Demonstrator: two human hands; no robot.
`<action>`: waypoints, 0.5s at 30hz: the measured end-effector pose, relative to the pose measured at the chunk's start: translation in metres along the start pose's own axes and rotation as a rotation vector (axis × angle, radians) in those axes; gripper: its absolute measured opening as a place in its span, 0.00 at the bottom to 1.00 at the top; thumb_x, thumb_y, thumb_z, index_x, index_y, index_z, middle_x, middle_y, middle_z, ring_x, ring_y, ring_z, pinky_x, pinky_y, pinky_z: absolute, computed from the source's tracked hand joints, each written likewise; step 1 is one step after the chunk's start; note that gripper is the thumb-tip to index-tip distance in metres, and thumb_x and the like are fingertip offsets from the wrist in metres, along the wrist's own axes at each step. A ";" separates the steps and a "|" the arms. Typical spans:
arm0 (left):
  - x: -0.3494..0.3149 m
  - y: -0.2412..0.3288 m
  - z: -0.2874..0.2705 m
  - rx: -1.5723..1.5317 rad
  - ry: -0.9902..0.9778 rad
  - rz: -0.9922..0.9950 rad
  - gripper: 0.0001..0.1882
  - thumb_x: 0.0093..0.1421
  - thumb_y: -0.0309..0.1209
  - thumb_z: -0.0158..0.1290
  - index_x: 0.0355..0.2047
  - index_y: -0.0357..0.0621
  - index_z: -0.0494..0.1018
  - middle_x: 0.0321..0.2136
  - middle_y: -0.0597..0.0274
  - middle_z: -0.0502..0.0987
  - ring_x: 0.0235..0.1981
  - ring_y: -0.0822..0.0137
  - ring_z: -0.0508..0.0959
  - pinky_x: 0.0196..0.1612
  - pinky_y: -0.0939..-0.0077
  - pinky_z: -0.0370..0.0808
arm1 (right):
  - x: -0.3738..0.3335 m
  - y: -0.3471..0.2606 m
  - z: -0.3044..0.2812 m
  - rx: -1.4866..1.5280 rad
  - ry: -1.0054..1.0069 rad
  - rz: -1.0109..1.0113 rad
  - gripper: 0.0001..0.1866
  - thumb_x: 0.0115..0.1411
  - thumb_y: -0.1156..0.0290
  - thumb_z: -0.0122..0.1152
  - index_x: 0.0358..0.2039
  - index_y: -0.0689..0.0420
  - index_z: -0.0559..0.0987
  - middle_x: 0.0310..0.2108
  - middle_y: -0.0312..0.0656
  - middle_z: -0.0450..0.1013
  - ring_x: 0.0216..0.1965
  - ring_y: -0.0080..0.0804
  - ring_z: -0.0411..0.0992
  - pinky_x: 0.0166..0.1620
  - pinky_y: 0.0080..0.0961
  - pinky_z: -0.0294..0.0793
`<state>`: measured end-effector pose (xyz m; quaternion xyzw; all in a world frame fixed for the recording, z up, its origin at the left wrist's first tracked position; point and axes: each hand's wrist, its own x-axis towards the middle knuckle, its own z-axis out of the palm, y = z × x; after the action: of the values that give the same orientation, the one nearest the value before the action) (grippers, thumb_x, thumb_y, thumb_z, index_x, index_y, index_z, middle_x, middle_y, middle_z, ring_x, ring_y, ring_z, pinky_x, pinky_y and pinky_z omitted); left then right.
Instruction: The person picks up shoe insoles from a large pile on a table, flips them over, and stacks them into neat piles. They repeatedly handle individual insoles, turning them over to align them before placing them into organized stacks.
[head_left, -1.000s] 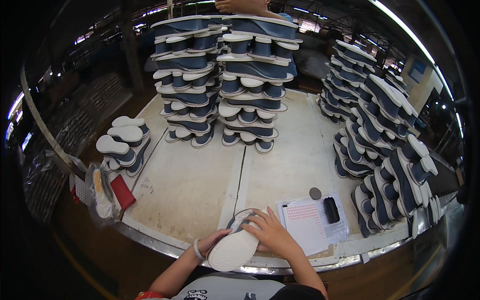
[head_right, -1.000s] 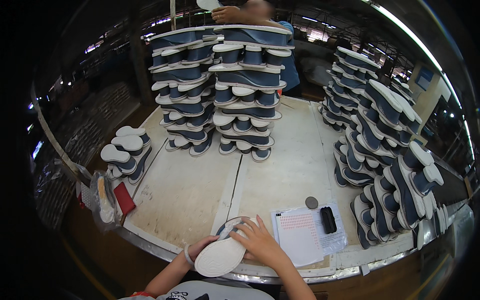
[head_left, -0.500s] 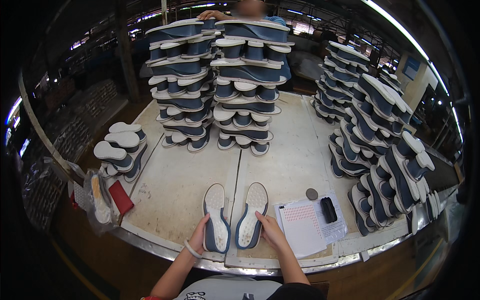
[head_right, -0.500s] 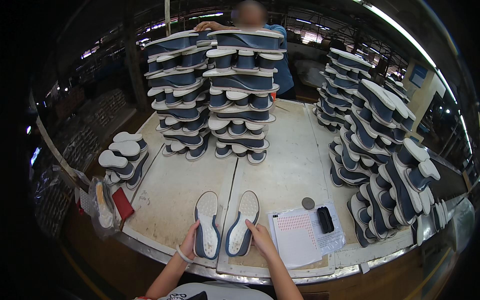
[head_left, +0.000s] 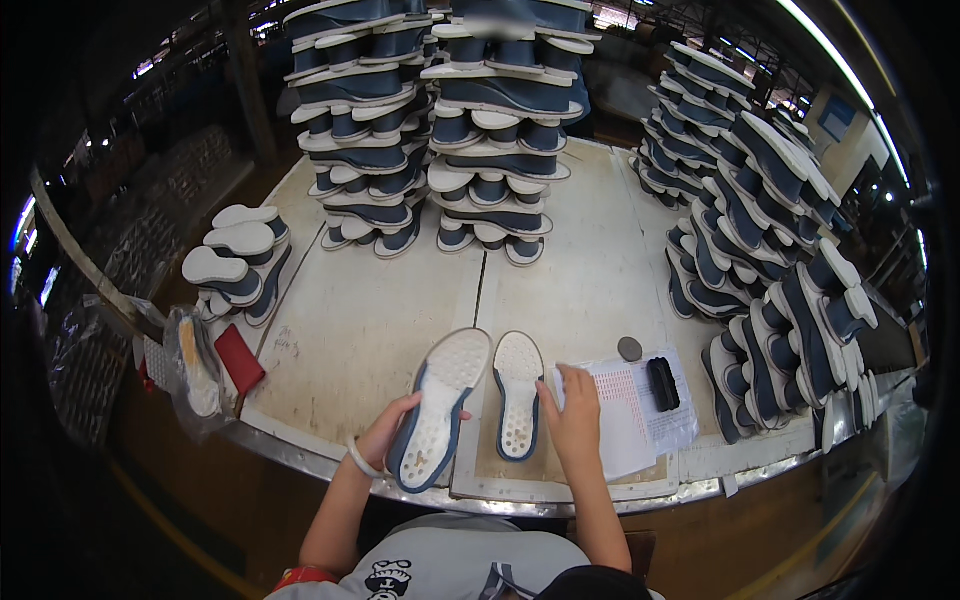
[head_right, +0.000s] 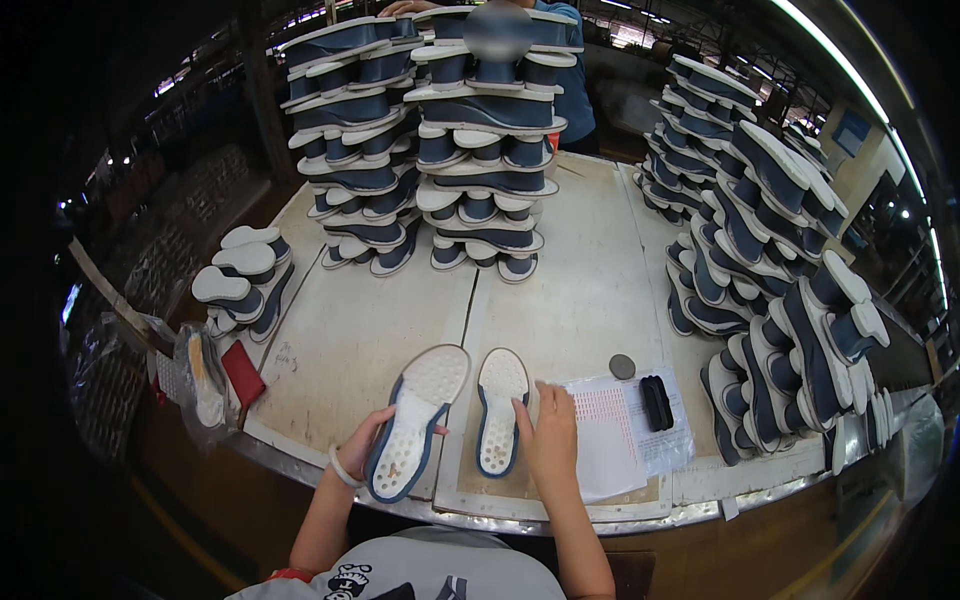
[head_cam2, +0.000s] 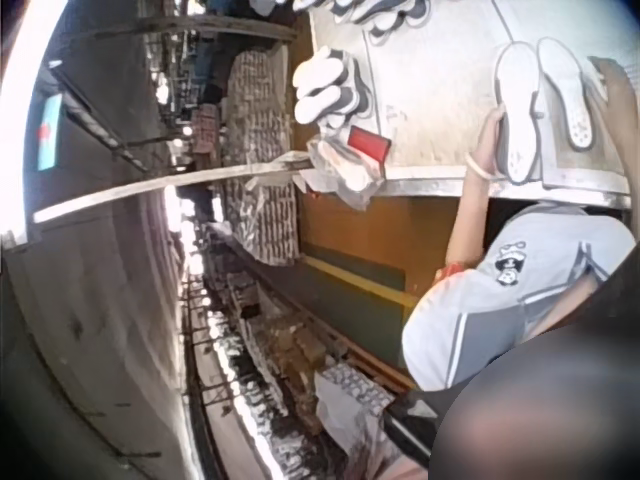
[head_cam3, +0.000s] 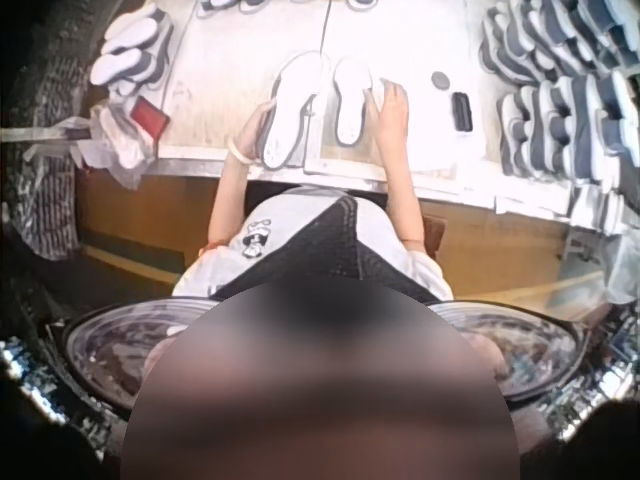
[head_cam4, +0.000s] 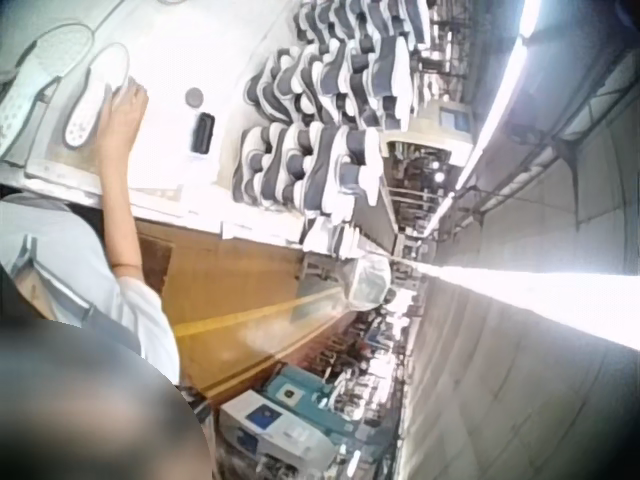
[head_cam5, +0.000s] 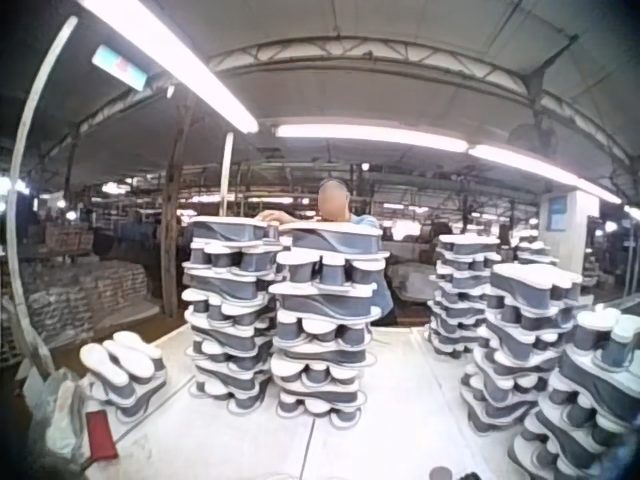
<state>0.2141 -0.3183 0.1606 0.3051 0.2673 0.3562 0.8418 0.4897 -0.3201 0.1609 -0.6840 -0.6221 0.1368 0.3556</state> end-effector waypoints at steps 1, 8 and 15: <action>-0.002 0.005 0.003 0.108 -0.032 -0.073 0.30 0.71 0.48 0.40 0.61 0.35 0.65 0.50 0.50 0.79 0.41 0.69 0.82 0.43 0.77 0.81 | 0.001 -0.009 -0.011 0.035 0.047 -0.202 0.26 0.59 0.64 0.68 0.54 0.64 0.74 0.52 0.56 0.71 0.55 0.52 0.68 0.57 0.38 0.70; 0.001 0.017 0.016 0.801 -0.389 -0.357 0.39 0.73 0.56 0.37 0.66 0.31 0.61 0.60 0.49 0.71 0.60 0.64 0.71 0.63 0.73 0.65 | -0.001 -0.044 -0.050 0.248 -0.571 -0.478 0.18 0.59 0.66 0.68 0.47 0.61 0.79 0.41 0.49 0.78 0.40 0.45 0.77 0.44 0.33 0.76; 0.001 0.012 -0.005 -0.252 -0.510 -0.061 0.58 0.59 0.78 0.20 0.69 0.38 0.56 0.60 0.38 0.69 0.58 0.45 0.72 0.52 0.56 0.75 | -0.039 -0.027 -0.035 0.613 -0.235 -0.183 0.11 0.66 0.72 0.60 0.45 0.62 0.79 0.27 0.41 0.75 0.27 0.23 0.70 0.33 0.18 0.68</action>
<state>0.2065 -0.3092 0.1659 0.2697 0.0096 0.2726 0.9235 0.4840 -0.3689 0.1928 -0.4661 -0.6475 0.3627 0.4815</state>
